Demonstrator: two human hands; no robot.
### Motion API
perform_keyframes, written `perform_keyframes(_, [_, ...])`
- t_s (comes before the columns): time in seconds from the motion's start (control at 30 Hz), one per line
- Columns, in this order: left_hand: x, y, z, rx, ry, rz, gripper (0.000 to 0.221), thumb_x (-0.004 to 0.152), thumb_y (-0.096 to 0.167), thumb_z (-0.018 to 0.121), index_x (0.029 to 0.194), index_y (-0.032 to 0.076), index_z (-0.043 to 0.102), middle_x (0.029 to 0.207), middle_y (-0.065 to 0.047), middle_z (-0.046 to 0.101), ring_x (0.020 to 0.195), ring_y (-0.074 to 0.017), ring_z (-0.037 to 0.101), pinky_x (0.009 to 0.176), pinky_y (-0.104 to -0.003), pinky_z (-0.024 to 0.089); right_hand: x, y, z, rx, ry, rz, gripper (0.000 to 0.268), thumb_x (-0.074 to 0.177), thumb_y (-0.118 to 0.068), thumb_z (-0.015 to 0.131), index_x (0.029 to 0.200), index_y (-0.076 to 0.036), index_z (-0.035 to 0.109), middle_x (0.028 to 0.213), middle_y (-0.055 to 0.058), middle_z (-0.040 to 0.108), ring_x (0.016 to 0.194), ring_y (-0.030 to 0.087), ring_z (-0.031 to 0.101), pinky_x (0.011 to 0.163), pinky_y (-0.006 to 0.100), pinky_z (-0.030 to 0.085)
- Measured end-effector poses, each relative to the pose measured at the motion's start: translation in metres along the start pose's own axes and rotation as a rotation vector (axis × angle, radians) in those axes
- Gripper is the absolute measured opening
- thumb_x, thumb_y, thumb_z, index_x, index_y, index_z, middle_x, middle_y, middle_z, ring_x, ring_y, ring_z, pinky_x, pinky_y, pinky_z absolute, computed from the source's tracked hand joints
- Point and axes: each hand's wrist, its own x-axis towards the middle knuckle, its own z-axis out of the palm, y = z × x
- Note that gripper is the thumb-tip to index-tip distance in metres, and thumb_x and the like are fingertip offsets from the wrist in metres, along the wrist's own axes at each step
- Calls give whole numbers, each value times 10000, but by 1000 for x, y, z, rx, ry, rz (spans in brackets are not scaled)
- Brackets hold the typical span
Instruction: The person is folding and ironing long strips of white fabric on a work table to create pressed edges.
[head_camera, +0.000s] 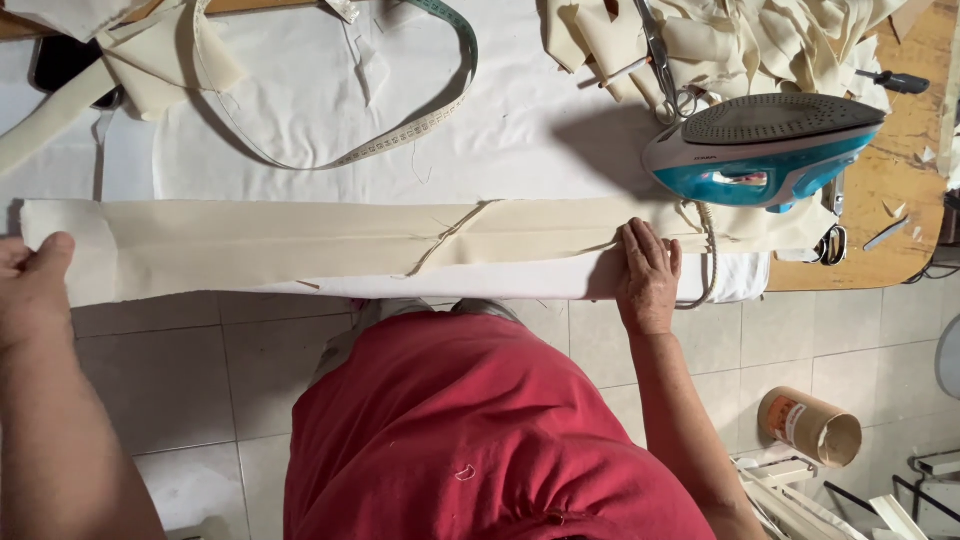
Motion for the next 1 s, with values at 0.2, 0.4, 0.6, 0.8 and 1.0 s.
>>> perform_keyframes(0.2, [-75,152,11,515,459,776,253,888,23,621,1117,-60,554,1050,-245,601,911,-399,556,763,-455,399,3,-22,-14,77,36,-29,374,956,-32,366,1320,-73,439,1359,114,442,1278,254,402,1077,449,203])
perform_keyframes(0.4, [-171,234,127,157,-163,1366,178,776,217,656,946,167,635,948,-23,627,895,-211,592,741,-349,436,6,-31,10,151,76,-195,309,777,-140,679,1083,-139,639,1158,44,575,1127,240,522,1039,452,279])
perform_keyframes(0.6, [-182,265,189,203,-361,1474,301,715,304,673,943,147,555,908,-3,503,888,-204,497,661,-337,459,15,-33,17,337,125,-128,157,790,-151,689,946,-171,688,991,-16,594,992,189,552,966,389,377])
perform_keyframes(0.8, [-197,278,236,119,-189,1680,95,780,163,573,757,120,491,724,-27,404,694,-205,430,586,-321,367,14,-36,21,504,183,-45,122,765,-149,729,884,-153,701,960,-5,609,963,188,563,926,357,415])
perform_keyframes(1.0, [-201,288,248,80,-145,1679,95,811,116,520,725,96,488,684,-45,399,644,-215,436,566,-331,356,22,-39,15,554,223,-38,72,771,-128,714,840,-137,695,914,21,608,880,217,576,825,355,450])
